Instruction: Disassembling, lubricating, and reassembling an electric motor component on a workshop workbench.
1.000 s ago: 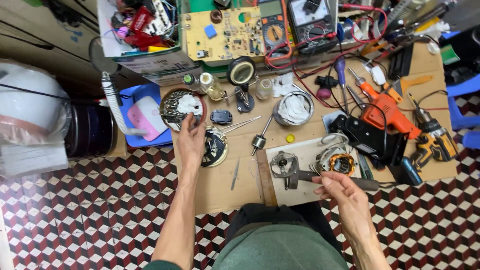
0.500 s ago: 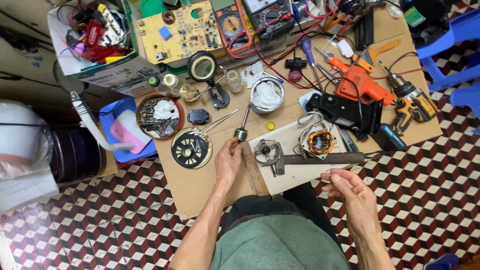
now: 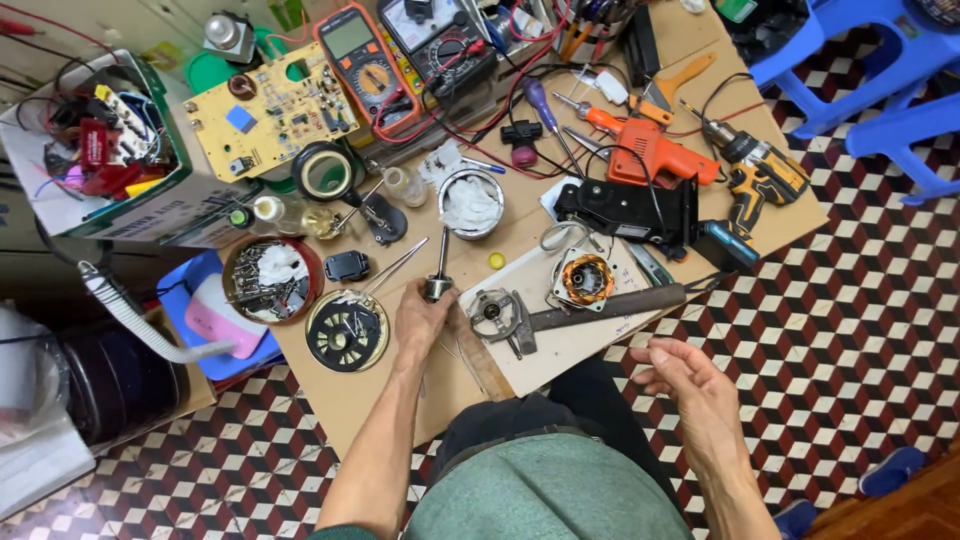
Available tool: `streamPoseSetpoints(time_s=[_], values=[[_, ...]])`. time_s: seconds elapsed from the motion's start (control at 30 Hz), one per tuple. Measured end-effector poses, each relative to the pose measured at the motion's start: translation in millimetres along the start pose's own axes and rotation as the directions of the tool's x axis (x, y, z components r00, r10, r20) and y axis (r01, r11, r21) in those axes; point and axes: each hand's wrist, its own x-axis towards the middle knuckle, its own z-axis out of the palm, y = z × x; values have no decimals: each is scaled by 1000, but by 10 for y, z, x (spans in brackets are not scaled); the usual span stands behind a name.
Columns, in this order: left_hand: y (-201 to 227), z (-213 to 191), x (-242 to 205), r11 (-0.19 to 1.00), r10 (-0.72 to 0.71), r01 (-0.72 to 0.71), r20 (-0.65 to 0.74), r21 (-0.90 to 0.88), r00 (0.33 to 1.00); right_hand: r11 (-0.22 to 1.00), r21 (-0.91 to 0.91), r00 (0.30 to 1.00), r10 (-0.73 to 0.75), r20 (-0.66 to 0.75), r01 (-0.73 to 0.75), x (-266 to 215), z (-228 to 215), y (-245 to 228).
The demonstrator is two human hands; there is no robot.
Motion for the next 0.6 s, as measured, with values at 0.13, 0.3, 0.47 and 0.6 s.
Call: streamPoseSetpoints(time_s=[0.13,0.3,0.47,0.6], values=[[-63,93,119,1000,14,-14,-63,4,998,997,-63,999,37,-8,-37,28,-13,-21],[-39,147,186,996,-5,14,-105,83,994,987,-136,996,83,-38,-87,-7,25,-174],[-4,-88,17,1000,-14,14,-127,-2,992,987,-158,997,-23,76,35,113,72,-303],[25,-449,-474,992,-15,-8,-184,-126,983,987,-150,952,-12,307,61,240,484,-641]])
